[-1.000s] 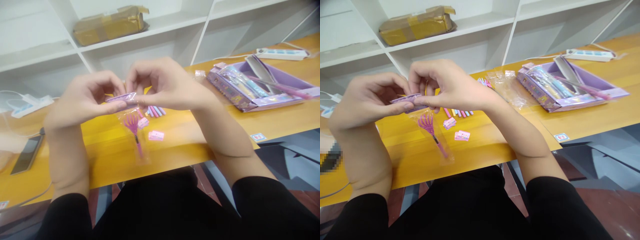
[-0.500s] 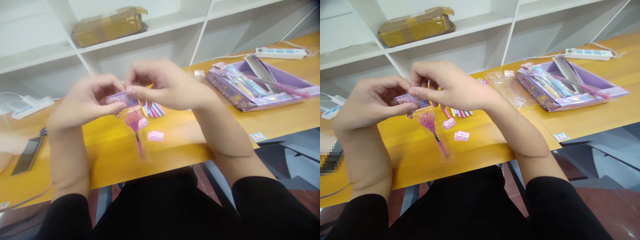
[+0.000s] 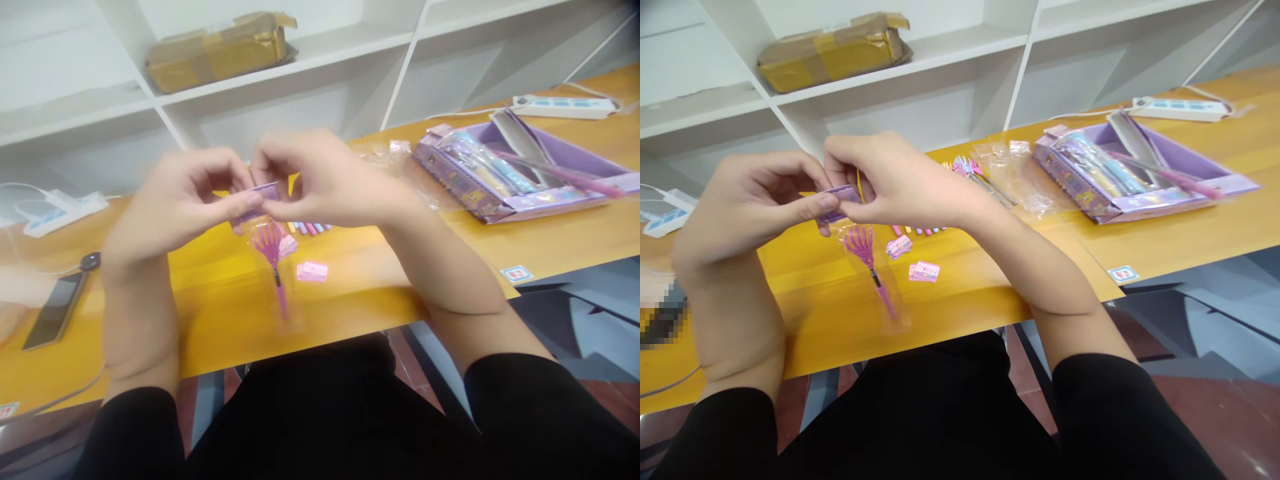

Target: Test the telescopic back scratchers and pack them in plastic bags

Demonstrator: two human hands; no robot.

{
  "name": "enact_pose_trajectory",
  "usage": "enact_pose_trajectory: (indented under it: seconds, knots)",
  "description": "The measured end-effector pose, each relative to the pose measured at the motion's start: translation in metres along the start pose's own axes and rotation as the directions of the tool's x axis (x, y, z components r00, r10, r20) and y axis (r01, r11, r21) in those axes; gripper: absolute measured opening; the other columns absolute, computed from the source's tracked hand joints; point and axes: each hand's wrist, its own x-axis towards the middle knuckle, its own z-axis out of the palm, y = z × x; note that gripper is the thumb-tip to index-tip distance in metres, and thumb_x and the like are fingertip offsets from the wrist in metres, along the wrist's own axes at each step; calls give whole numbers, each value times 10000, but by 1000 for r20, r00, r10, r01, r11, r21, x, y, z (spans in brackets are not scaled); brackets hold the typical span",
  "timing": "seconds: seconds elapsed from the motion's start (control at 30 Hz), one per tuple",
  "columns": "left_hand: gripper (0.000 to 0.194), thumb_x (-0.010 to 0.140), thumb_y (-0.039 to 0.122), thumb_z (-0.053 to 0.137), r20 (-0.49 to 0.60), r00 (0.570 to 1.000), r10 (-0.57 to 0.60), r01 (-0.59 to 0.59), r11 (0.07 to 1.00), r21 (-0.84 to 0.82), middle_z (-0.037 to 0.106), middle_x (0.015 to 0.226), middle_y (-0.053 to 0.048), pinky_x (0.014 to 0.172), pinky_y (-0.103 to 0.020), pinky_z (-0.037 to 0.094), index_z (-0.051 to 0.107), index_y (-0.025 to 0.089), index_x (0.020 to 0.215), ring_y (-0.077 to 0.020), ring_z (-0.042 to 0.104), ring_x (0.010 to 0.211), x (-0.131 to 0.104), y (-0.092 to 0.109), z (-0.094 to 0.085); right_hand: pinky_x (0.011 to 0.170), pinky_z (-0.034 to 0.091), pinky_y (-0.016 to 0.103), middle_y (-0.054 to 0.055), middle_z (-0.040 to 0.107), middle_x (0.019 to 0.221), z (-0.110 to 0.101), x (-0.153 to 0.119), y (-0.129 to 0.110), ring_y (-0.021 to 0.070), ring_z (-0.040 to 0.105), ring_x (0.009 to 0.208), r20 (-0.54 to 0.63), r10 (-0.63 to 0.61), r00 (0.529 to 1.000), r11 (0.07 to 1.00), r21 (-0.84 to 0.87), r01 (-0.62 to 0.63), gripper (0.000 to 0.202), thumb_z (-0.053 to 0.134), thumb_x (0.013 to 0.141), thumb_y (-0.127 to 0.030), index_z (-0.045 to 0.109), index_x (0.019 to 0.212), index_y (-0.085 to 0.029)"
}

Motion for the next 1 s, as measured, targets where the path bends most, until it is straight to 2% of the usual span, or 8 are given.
enact_pose_trajectory:
  seconds: [0.17, 0.33, 0.53, 0.63, 0.77, 0.83, 0.9, 1.0]
  knots:
    - [262, 1004, 454, 968, -25, 999, -43, 45, 998, 55, 816, 866, -45, 619, -282, 598, 849, 222, 973, -181, 757, 706, -4, 4, 4, 704, 384, 286, -9, 691, 876, 4, 0, 2, 158, 587, 813, 11, -28, 1000, 1000, -14, 28, 240, 792, 980, -227, 555, 938, -234]
    - [260, 942, 468, 1009, -38, 999, 11, -9, 999, 53, 805, 825, -45, 531, -333, 568, 851, 261, 945, -216, 750, 653, -4, 2, 3, 743, 364, 290, -25, 668, 868, 2, 0, 1, 143, 578, 812, 42, -45, 998, 998, -35, 47, 234, 779, 1011, -204, 553, 958, -225]
    - [257, 857, 408, 1055, -31, 1000, -3, 4, 999, 54, 799, 831, -57, 530, -382, 567, 853, 274, 944, -256, 738, 672, -2, 5, 2, 725, 331, 311, -26, 657, 823, 1, -1, 1, 134, 527, 767, 125, -88, 988, 990, -103, 101, 236, 738, 1071, -279, 581, 909, -209]
    - [212, 894, 366, 1028, -24, 999, -37, 38, 998, 54, 803, 865, -55, 559, -376, 586, 845, 278, 956, -250, 743, 702, -2, 5, 1, 716, 340, 304, -17, 672, 825, -1, -1, 4, 142, 536, 775, 143, -91, 985, 991, -83, 104, 225, 725, 1104, -326, 627, 937, -213]
    - [291, 869, 415, 1063, -22, 1000, 9, -9, 1000, 4, 779, 852, -46, 525, -356, 557, 851, 285, 1020, -239, 726, 681, -2, -3, -5, 698, 346, 297, -9, 676, 822, -6, -1, 5, 148, 542, 772, 168, -91, 982, 993, -65, 103, 271, 736, 1132, -386, 647, 943, -212]
    - [391, 812, 423, 1111, -30, 999, 24, -25, 1000, -15, 776, 898, -54, 557, -362, 590, 859, 280, 1076, -254, 750, 741, -3, -6, -8, 688, 349, 295, -8, 671, 813, -9, -1, 4, 150, 543, 768, 160, -65, 985, 994, -72, 77, 274, 765, 1121, -378, 653, 935, -211]
    - [478, 784, 425, 1131, -18, 1000, -11, 11, 1000, -19, 789, 1009, -75, 653, -380, 647, 859, 277, 1148, -280, 783, 875, -5, -7, -11, 686, 366, 289, -2, 691, 833, -11, -1, 4, 155, 574, 788, 150, -27, 988, 998, -59, 36, 256, 809, 1095, -345, 663, 934, -210]
    - [493, 826, 436, 1095, 8, 998, -61, 61, 998, 16, 784, 1150, -79, 763, -385, 667, 833, 318, 1227, -278, 792, 1022, -9, -3, -10, 703, 416, 278, -3, 739, 874, -12, 0, 4, 159, 639, 817, 130, 11, 991, 1000, -16, -9, 226, 867, 1050, -302, 678, 964, -214]
